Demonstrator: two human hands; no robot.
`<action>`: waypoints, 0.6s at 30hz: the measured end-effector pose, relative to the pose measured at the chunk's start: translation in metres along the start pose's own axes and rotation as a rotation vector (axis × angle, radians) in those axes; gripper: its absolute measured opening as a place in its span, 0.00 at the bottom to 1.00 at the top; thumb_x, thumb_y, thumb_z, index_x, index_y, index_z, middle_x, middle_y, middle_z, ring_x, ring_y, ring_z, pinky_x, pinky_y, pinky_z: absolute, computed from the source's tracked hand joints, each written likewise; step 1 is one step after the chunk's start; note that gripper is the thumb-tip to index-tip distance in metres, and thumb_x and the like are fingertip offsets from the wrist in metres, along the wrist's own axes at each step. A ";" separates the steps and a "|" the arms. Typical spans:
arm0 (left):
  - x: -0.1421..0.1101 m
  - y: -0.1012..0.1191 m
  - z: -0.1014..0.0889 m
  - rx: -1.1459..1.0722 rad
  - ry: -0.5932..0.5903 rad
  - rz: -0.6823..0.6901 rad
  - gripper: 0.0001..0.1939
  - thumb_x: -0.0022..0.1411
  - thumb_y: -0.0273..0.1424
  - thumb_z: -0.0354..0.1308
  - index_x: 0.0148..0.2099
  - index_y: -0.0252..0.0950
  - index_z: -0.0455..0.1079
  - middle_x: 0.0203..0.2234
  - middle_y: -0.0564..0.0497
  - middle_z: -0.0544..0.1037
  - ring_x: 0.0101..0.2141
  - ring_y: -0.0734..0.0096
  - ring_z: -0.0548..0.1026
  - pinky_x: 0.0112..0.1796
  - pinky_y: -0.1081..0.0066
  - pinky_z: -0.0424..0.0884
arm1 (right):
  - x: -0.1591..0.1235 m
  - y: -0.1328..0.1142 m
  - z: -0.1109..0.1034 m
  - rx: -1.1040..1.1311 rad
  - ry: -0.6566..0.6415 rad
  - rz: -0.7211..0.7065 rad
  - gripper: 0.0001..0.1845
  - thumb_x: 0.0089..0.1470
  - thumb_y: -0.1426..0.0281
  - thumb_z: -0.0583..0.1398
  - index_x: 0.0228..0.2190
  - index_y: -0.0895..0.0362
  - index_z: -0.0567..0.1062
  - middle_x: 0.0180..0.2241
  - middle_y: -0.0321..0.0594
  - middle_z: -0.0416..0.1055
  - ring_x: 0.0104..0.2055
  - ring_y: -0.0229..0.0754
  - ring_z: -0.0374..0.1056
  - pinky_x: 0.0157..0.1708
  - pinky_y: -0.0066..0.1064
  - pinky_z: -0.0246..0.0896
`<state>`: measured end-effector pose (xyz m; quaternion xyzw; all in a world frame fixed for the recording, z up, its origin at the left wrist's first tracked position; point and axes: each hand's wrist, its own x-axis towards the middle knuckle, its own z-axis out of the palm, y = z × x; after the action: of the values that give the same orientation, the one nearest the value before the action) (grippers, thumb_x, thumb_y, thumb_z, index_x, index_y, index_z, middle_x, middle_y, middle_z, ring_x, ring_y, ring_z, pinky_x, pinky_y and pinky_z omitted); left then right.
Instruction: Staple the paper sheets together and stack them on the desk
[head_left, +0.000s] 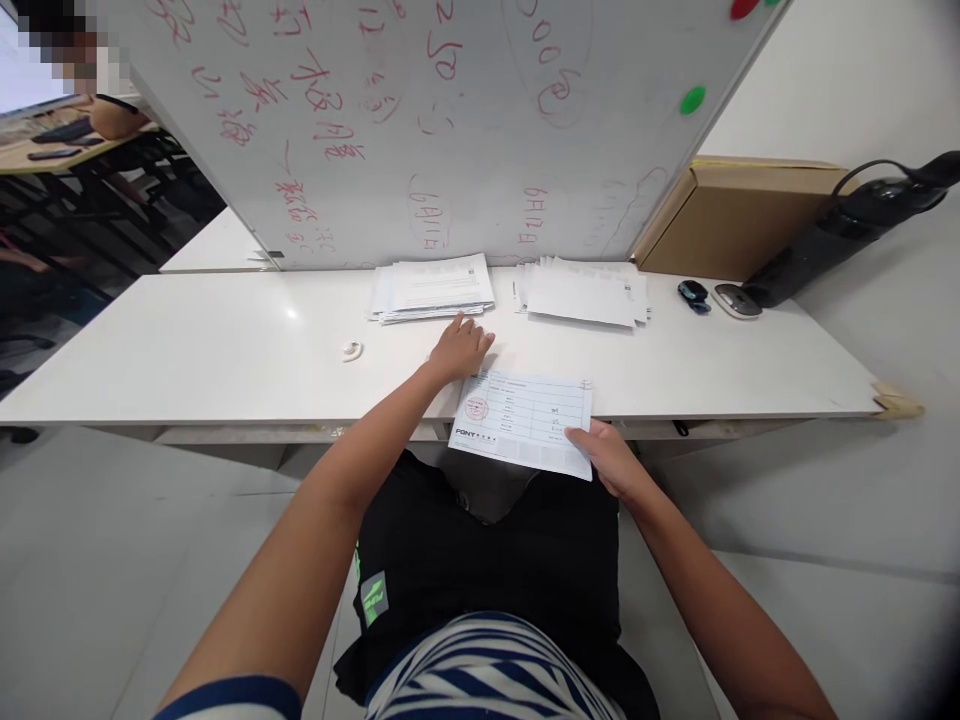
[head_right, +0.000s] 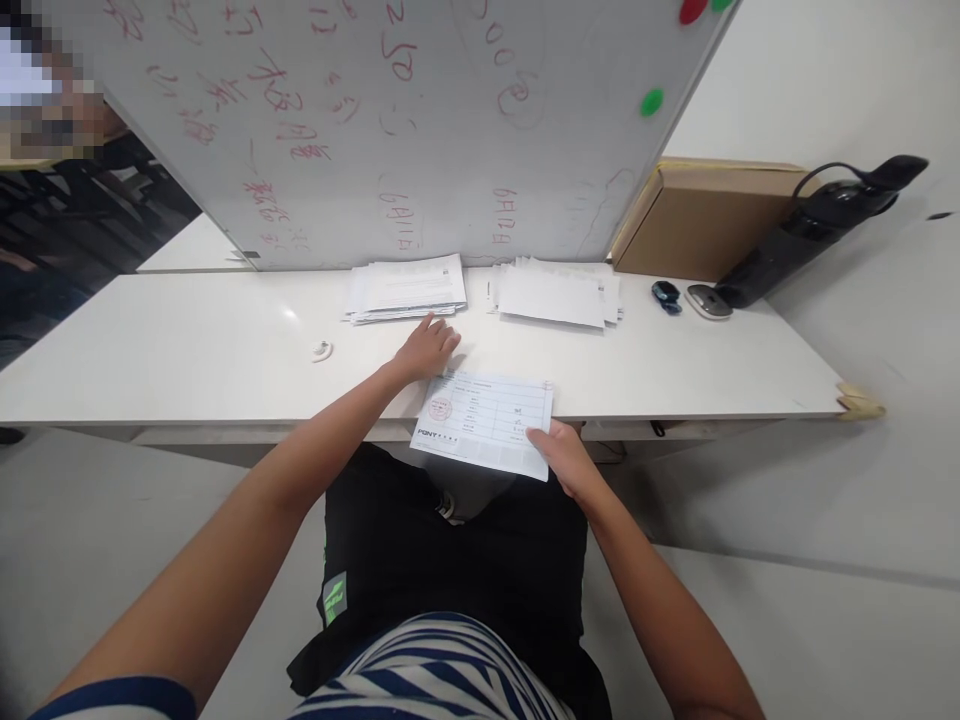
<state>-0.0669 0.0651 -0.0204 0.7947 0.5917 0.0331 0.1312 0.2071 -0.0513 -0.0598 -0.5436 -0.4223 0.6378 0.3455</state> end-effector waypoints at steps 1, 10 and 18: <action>0.001 -0.001 -0.001 -0.012 0.012 0.039 0.30 0.69 0.40 0.26 0.60 0.32 0.60 0.58 0.42 0.64 0.64 0.59 0.48 0.63 0.54 0.35 | -0.001 -0.001 0.001 -0.002 0.006 0.000 0.17 0.48 0.67 0.62 0.41 0.58 0.77 0.43 0.43 0.77 0.44 0.48 0.73 0.50 0.41 0.66; -0.008 -0.003 -0.011 -0.438 0.168 -0.097 0.36 0.67 0.48 0.25 0.58 0.35 0.65 0.59 0.45 0.65 0.63 0.61 0.53 0.61 0.65 0.51 | -0.006 -0.002 0.004 -0.023 0.008 -0.019 0.16 0.48 0.67 0.62 0.40 0.57 0.78 0.42 0.43 0.77 0.43 0.48 0.74 0.49 0.41 0.67; -0.022 -0.013 -0.019 -0.704 0.286 -0.207 0.38 0.67 0.51 0.22 0.62 0.38 0.62 0.62 0.50 0.60 0.61 0.62 0.59 0.58 0.64 0.57 | -0.009 -0.001 0.003 -0.018 0.005 -0.001 0.16 0.48 0.65 0.62 0.41 0.57 0.77 0.43 0.44 0.77 0.43 0.48 0.74 0.49 0.42 0.66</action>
<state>-0.0895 0.0512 -0.0029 0.6247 0.6333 0.3312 0.3147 0.2055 -0.0597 -0.0546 -0.5481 -0.4272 0.6326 0.3419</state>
